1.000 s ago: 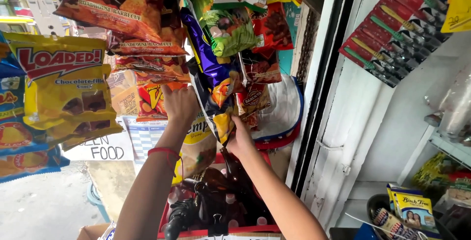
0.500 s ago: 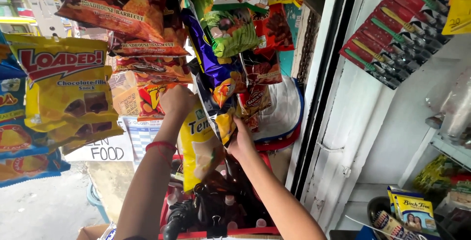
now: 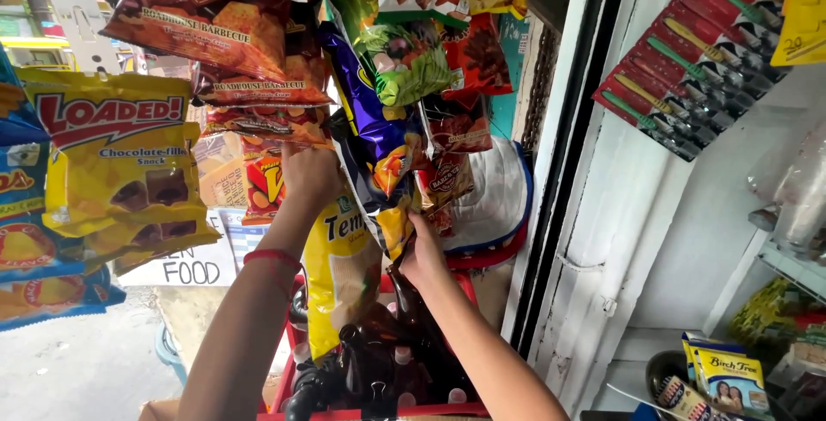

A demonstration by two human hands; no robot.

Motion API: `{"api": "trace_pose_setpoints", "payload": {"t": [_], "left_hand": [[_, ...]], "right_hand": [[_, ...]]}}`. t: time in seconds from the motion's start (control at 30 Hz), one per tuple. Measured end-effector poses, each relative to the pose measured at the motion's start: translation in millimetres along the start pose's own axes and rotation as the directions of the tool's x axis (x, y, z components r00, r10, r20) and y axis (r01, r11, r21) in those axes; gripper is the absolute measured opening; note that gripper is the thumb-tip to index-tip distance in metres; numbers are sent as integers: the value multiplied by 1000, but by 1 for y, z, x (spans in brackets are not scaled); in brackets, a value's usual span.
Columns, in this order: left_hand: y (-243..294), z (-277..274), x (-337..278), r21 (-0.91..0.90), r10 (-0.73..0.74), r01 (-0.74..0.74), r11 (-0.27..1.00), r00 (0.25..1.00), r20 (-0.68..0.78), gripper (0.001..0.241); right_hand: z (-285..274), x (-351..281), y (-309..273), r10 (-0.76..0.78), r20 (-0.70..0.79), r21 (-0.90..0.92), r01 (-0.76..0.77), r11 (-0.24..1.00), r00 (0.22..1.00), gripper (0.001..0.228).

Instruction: Retrieving a snack bag for a customer and organizing sachet strips using scissors in a small grocery store.

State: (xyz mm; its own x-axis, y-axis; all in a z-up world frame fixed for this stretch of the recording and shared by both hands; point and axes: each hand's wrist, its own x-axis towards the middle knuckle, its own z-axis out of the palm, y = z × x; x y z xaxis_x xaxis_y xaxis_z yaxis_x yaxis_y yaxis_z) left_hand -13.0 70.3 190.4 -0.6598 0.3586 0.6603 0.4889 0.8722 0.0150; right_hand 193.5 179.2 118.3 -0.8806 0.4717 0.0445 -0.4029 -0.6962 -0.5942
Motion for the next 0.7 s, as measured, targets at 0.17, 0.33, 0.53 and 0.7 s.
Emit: {"api": "trace_pose_setpoints", "payload": {"t": [0.17,0.33,0.53,0.7], "left_hand": [[-7,1,-32,350,518,-426,834,825,-228,7],[-34,-18,-68,401,746,-634,661,495,-446,12],[-48,-20,-68,295,618,-548,783,632,-468,10],[-42,-28,-75,171,446,-429,887,703,-554,7]], "right_hand": [[5,-1,1,6,-14,19,-6,1000,1000,34],[2,1,1,25,-19,59,-24,998,1000,27],[5,1,7,31,9,7,-31,999,999,28],[11,-3,7,64,-34,40,-62,997,997,33]]}}
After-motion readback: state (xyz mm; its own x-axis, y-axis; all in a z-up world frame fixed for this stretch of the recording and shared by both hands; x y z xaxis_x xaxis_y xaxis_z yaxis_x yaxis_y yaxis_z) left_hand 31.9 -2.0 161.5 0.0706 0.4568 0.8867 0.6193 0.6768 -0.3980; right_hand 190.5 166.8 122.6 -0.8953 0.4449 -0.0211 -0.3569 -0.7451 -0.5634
